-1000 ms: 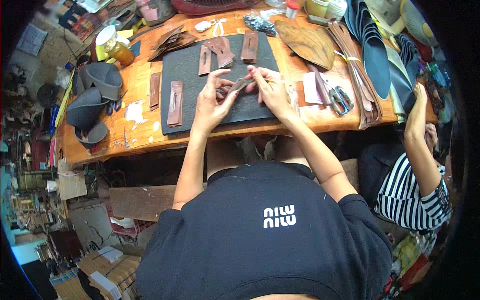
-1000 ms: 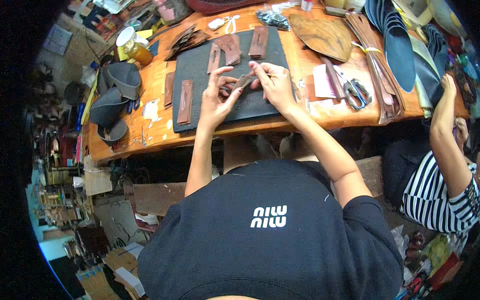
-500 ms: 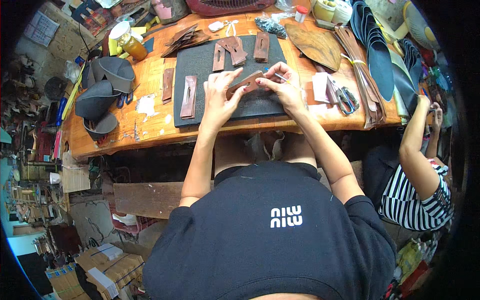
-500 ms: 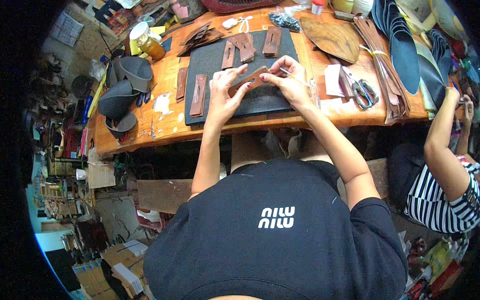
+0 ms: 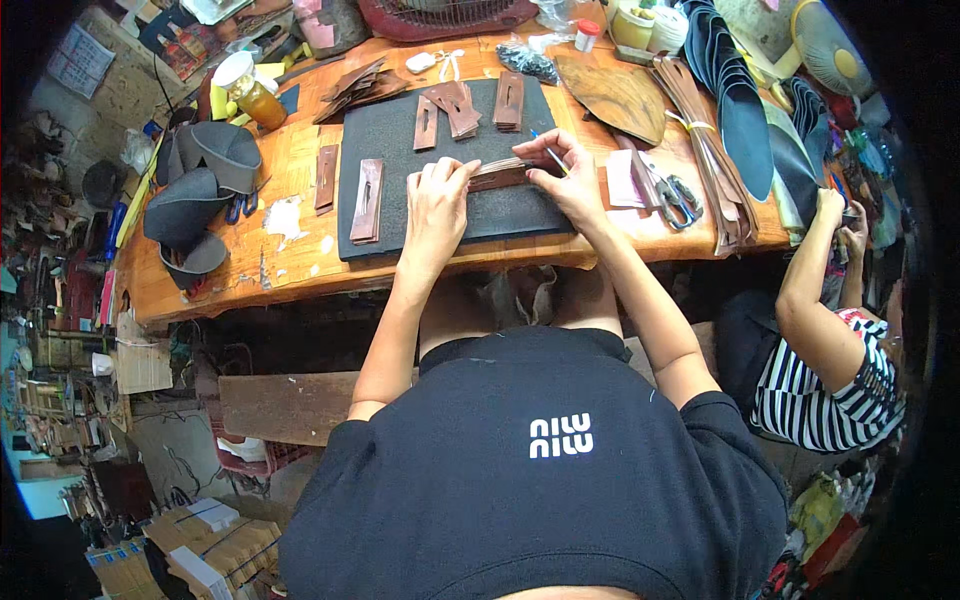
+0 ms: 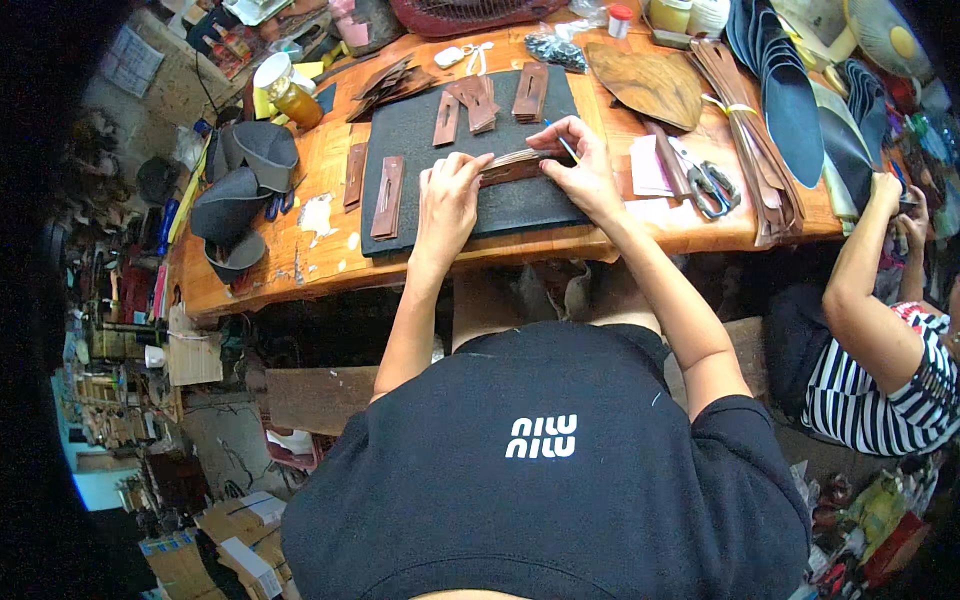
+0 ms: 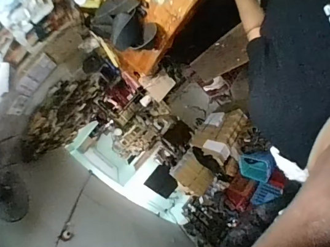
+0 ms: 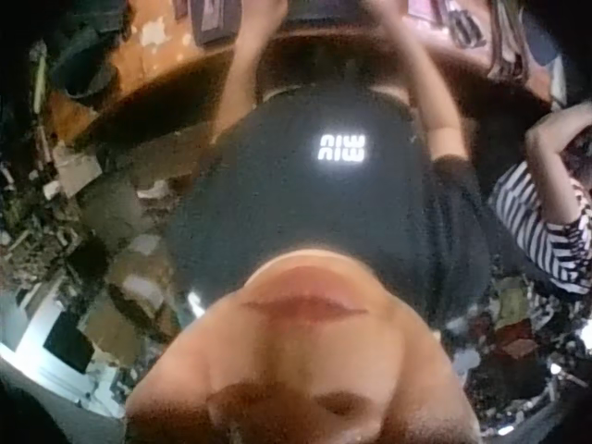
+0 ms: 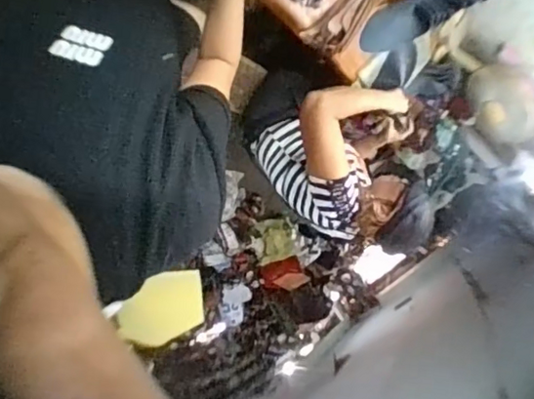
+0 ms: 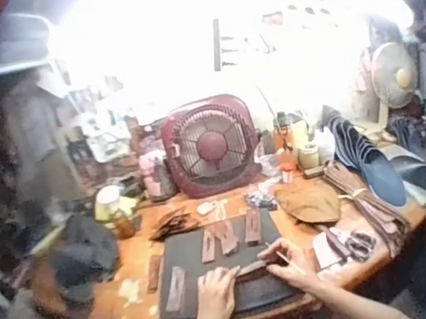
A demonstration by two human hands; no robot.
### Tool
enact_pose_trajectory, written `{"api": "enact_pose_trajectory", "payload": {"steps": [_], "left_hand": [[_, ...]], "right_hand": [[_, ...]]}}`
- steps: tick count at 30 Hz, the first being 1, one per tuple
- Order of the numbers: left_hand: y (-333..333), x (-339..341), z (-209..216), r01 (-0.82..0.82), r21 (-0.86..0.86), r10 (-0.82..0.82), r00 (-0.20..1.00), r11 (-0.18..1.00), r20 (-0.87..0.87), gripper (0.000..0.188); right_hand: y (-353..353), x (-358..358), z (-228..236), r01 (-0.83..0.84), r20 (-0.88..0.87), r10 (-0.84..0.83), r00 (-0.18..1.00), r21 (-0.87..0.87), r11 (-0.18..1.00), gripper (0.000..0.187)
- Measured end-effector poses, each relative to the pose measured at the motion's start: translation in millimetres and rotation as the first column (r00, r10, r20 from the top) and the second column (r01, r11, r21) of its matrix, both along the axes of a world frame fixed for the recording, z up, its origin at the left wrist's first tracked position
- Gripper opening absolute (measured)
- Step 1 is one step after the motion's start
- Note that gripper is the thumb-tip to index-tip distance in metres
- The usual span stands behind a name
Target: Cleaning and preparing small leather components for shoe assembly.
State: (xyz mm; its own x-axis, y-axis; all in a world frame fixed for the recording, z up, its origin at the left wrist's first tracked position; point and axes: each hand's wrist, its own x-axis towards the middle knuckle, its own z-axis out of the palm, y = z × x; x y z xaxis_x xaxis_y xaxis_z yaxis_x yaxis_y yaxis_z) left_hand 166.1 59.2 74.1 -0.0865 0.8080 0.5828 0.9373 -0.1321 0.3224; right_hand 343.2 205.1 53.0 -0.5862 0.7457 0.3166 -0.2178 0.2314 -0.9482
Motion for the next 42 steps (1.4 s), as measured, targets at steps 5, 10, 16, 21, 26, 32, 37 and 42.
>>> {"api": "enact_pose_trajectory", "payload": {"steps": [5,10,16,21,26,32,37,42], "left_hand": [[3.5,3.1,-7.4,0.007,0.02,-0.008,0.999,1.0,0.053,0.037],[0.6,6.4,-8.6,0.02,-0.049,-0.013,0.991,0.999,0.136,0.043],[1.6,6.5,-15.0,0.008,-0.015,-0.007,0.994,1.0,0.112,0.047],[1.4,10.6,-15.4,-0.015,-0.037,0.018,0.996,0.999,0.084,0.048],[5.5,8.0,-20.8,-0.01,0.018,0.009,0.999,1.0,0.037,0.051],[2.5,6.0,-17.9,-0.014,0.022,0.014,1.0,1.0,0.023,0.046],[-3.5,9.2,-6.1,0.003,0.047,-0.004,1.0,0.999,0.021,0.046],[-1.7,13.4,-12.8,-0.068,0.056,0.072,0.994,0.996,-0.08,0.04]], "right_hand": [[1.5,3.3,1.9,-0.059,-0.055,0.057,0.997,-0.04,0.997,0.035],[-5.9,-0.2,10.0,-0.088,0.002,0.088,0.996,-0.031,0.996,0.034],[-10.9,-3.2,9.1,-0.015,0.005,0.015,1.0,0.072,0.997,0.028],[-14.4,-2.6,5.9,-0.002,-0.01,0.003,1.0,0.036,0.999,0.025],[-12.7,-2.7,1.6,0.003,-0.029,-0.003,1.0,0.029,1.0,0.023],[-11.1,-5.4,1.4,0.004,-0.026,-0.004,1.0,0.007,1.0,0.017],[-16.1,-2.1,8.5,0.004,-0.032,-0.003,0.999,0.018,1.0,0.016],[-13.3,0.8,2.6,0.062,0.082,-0.092,0.992,0.31,0.949,0.015]]}}
